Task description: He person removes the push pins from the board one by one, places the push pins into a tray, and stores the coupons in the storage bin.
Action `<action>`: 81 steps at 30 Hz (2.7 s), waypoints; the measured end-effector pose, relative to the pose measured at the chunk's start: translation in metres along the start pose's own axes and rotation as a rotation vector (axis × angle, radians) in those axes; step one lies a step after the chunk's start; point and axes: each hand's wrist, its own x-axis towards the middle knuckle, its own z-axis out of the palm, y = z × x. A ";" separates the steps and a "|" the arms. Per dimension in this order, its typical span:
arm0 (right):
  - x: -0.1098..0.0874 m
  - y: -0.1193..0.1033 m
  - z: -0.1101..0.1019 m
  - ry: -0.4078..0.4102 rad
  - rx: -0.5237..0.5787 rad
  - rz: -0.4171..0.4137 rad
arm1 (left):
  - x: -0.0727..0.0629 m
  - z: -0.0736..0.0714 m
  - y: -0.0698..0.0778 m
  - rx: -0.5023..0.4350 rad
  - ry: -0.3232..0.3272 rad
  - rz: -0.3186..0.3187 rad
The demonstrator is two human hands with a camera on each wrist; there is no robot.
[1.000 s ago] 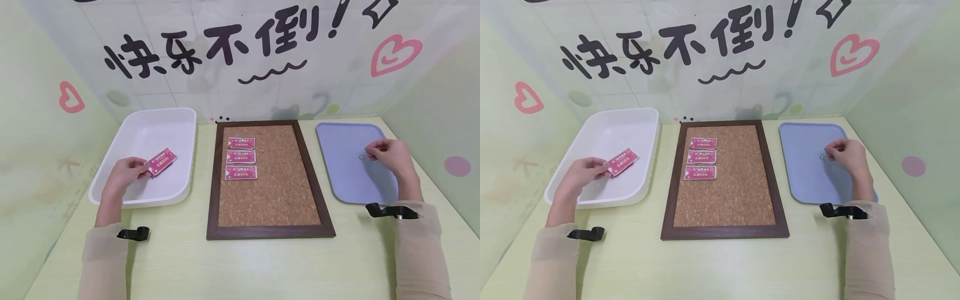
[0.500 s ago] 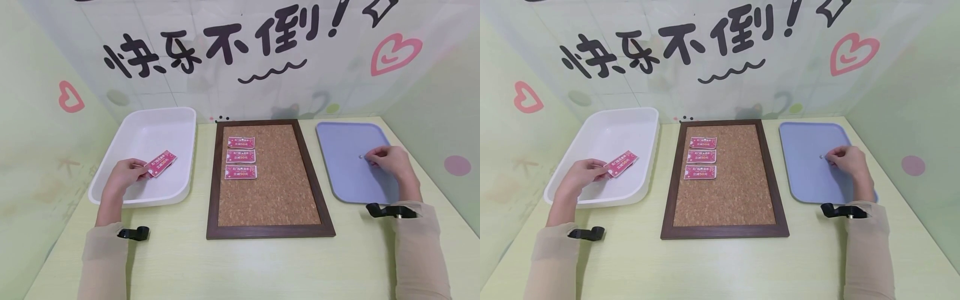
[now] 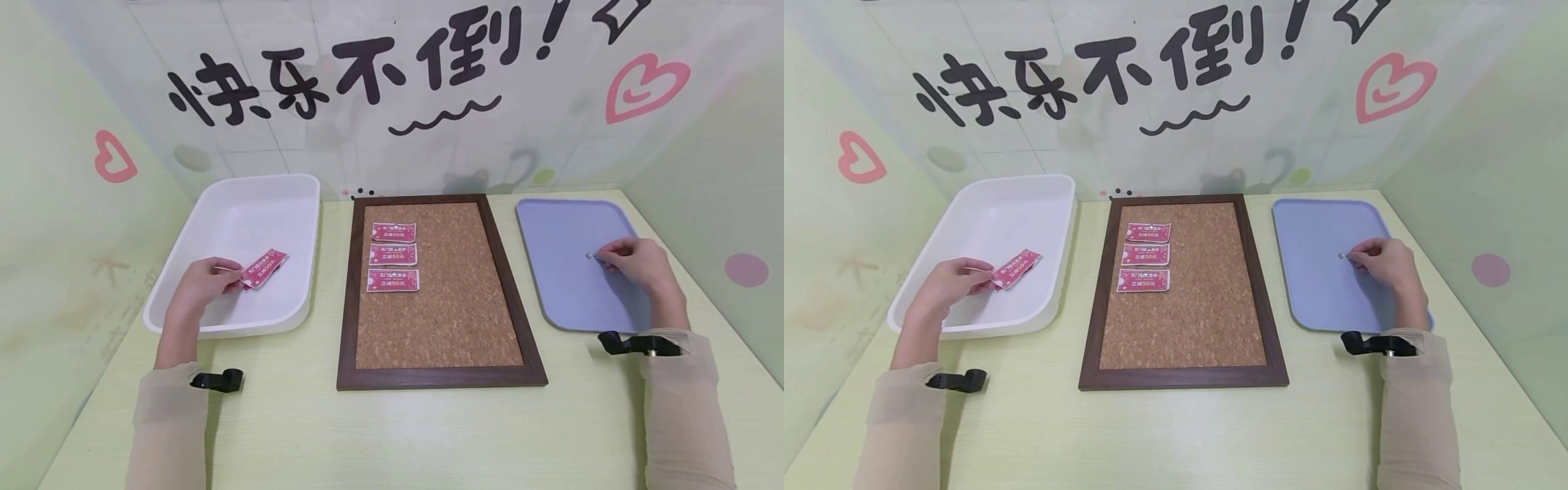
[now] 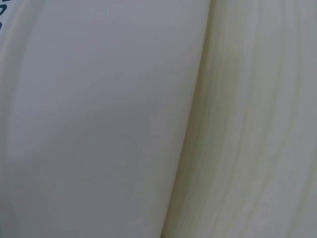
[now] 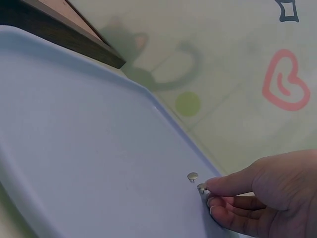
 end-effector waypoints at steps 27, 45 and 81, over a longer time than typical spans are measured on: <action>-0.001 -0.027 -0.006 0.042 0.089 -0.060 | -0.011 0.002 0.016 -0.013 0.038 0.082; -0.006 -0.074 -0.002 0.074 0.093 -0.164 | -0.035 0.036 0.070 -0.029 0.045 0.325; -0.016 -0.184 0.056 -0.122 0.121 -0.444 | -0.040 0.121 0.113 -0.016 -0.136 0.474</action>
